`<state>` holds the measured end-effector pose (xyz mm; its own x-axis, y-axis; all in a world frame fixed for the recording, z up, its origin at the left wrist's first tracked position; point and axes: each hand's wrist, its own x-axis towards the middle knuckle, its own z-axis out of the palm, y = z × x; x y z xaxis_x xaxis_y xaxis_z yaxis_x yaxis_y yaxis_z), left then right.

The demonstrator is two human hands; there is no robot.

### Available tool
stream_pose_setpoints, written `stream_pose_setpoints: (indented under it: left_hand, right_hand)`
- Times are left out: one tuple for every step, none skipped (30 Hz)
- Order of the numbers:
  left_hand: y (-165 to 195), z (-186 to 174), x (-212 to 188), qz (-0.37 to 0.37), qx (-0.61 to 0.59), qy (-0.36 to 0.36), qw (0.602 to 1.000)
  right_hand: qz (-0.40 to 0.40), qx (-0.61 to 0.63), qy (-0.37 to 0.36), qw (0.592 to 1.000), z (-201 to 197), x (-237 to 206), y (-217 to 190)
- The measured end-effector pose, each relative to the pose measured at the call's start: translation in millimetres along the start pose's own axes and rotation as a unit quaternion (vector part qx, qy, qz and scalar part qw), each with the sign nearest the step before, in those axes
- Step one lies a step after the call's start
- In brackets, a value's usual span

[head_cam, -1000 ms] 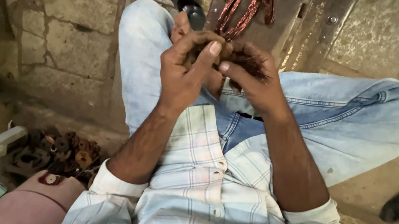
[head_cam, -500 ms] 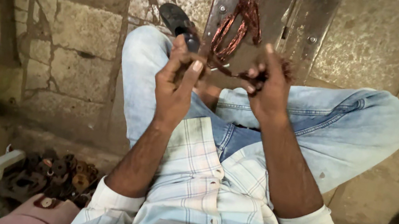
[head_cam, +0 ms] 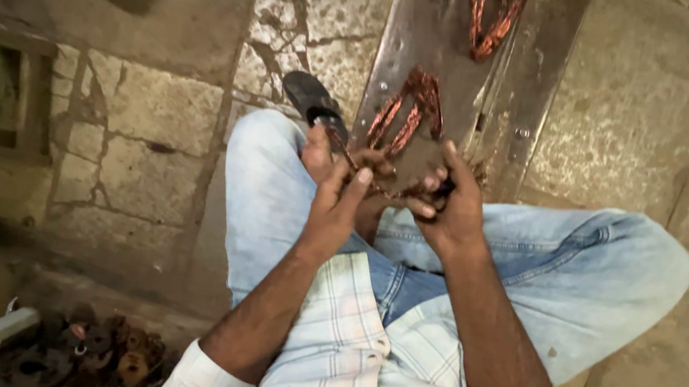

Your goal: The person sits on the floor and twists strands of copper wire by hand into a compact bundle. They repeatedly gather, align, and twist the wire, occasionally using a metal bar to press or straighten sections. The person continues twisting and compacting the wire throughout the clip.

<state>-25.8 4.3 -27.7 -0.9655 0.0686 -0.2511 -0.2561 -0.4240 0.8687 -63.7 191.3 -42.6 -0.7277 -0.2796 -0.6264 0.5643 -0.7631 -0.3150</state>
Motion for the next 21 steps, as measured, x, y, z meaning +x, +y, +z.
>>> stream_pose_setpoints:
  left_hand:
    - [-2, -1, 1, 0.009, -0.002, -0.003, 1.0]
    - [-5, -3, 1, 0.018, -0.004, -0.005, 1.0]
    - [-7, -5, 2, 0.008, -0.014, -0.006, 1.0]
    - [-9, -7, 4, -0.001, -0.024, -0.006, 1.0]
    - [-12, -9, 6, -0.011, -0.034, -0.006, 0.999]
    - [-14, -11, 8, 0.002, -0.014, 0.003, 1.0]
    - [-17, -13, 10, 0.016, 0.007, 0.012, 1.0]
    - [-18, -16, 12, 0.03, 0.027, 0.021, 0.999]
    - [-21, -18, 14, -0.017, -0.009, 0.034, 0.999]
    - [-23, -20, 15, -0.064, -0.046, 0.045, 0.996]
    - [-25, -23, 17, -0.11, -0.084, 0.056, 0.989]
    - [-28, -24, 18, -0.1, -0.08, 0.056, 0.99]
    - [-31, -26, 19, -0.09, -0.077, 0.057, 0.991]
    - [-35, -27, 20, -0.08, -0.074, 0.057, 0.992]
    - [-38, -28, 21, -0.048, -0.026, 0.054, 0.997]
    - [-40, -29, 22, -0.016, 0.022, 0.05, 0.998]
    - [-42, -29, 22, 0.015, 0.07, 0.046, 0.996]
    - [-43, -29, 23, 0.005, 0.069, 0.041, 0.997]
    - [-43, -27, 23, -0.006, 0.067, 0.035, 0.997]
    - [-41, -25, 23, -0.017, 0.065, 0.028, 0.997]
    - [-39, -22, 22, -0.023, 0.109, 0.02, 0.994]
  right_hand:
    - [-0.001, 0.003, -0.011, 1.0, -1, 1, 0]
    - [-0.001, 0.006, -0.021, 1.0, -3, 2, 1]
    - [-0.003, 0.008, -0.01, 1.0, -5, 4, 2]
    - [-0.005, 0.01, 0.001, 1.0, -6, 5, 3]
    - [-0.007, 0.012, 0.011, 1.0, -8, 7, 4]
    - [-0.008, 0.02, 0.006, 1.0, -10, 8, 6]
    - [-0.008, 0.028, 0.001, 1.0, -11, 10, 7]
    - [-0.008, 0.036, -0.004, 0.999, -10, 11, 8]
    - [-0.029, 0.005, -0.007, 1.0, -10, 12, 10]
    - [-0.051, -0.026, -0.011, 0.998, -8, 13, 13]
    - [-0.074, -0.057, -0.014, 0.996, -6, 14, 15]
    - [-0.084, -0.087, 0.012, 0.993, -3, 16, 18]
    - [-0.094, -0.117, 0.039, 0.988, 0, 17, 21]
    - [-0.104, -0.147, 0.065, 0.981, 1, 19, 24]
    - [-0.112, -0.194, 0.064, 0.972, 3, 19, 26]
    - [-0.12, -0.241, 0.062, 0.961, 3, 20, 28]
    - [-0.128, -0.286, 0.062, 0.948, 2, 20, 29]
    - [-0.141, -0.32, 0.052, 0.935, 0, 22, 30]
    - [-0.155, -0.354, 0.043, 0.921, -2, 24, 32]
    - [-0.169, -0.386, 0.034, 0.906, -5, 25, 33]
    - [-0.159, -0.414, 0.045, 0.895, -8, 27, 34]
